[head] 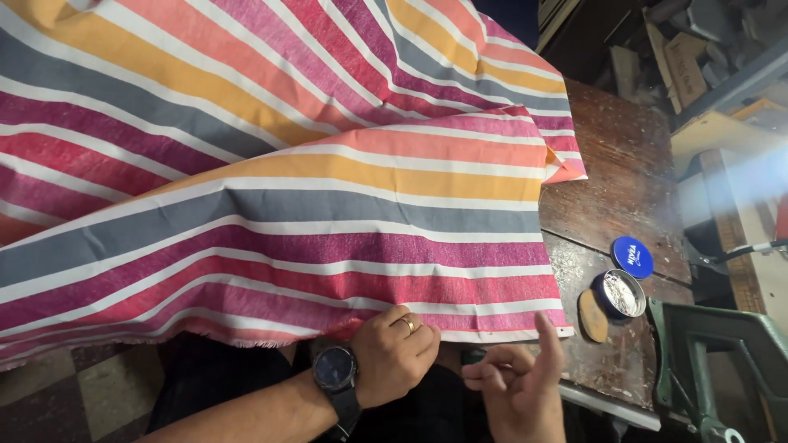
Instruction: Folding the edge of a striped fabric and securing it with pins along the length of the material.
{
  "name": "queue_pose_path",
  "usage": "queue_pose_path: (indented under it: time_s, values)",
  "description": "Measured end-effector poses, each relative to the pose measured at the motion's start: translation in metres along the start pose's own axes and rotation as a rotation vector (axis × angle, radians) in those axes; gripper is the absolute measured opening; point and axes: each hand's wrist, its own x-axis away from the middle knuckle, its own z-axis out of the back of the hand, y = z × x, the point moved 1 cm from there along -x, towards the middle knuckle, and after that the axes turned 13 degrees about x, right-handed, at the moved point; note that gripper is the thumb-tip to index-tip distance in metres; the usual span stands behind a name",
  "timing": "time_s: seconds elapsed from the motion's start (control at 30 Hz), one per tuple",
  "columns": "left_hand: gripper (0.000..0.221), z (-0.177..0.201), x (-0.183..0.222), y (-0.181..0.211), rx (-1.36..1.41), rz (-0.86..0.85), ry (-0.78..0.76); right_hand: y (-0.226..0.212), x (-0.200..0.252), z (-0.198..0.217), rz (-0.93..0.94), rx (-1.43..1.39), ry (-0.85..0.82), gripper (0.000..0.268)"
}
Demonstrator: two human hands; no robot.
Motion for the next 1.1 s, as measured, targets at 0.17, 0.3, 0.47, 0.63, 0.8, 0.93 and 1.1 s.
queue_pose_path:
  time_s: [0.17, 0.3, 0.47, 0.63, 0.8, 0.93, 1.1]
  values:
    - [0.022, 0.0, 0.002, 0.001, -0.012, -0.007, 0.035, -0.025, -0.008, -0.007, 0.01, 0.152, 0.011, 0.114]
    - [0.021, -0.005, 0.007, -0.001, -0.074, -0.016, 0.08, -0.032, -0.02, -0.002, 0.067, 0.635, -0.02, 0.096]
    - [0.014, -0.009, 0.008, -0.001, -0.083, -0.004, 0.073, -0.027, -0.039, -0.001, 0.408, 0.894, -0.071, 0.068]
    - [0.026, -0.007, 0.005, -0.001, -0.003, 0.001, 0.156, -0.031, -0.049, -0.002, 0.501, 0.937, -0.198, 0.062]
    - [0.02, -0.004, 0.005, -0.001, -0.005, -0.001, 0.132, -0.03, -0.051, -0.004, 0.447, 0.946, -0.216, 0.06]
    - [0.014, -0.004, 0.007, -0.001, -0.002, -0.016, 0.087, -0.032, -0.051, -0.007, 0.505, 0.942, -0.223, 0.061]
    - [0.016, -0.006, 0.01, -0.002, -0.004, -0.007, 0.002, -0.031, -0.053, -0.01, 0.521, 0.94, -0.235, 0.057]
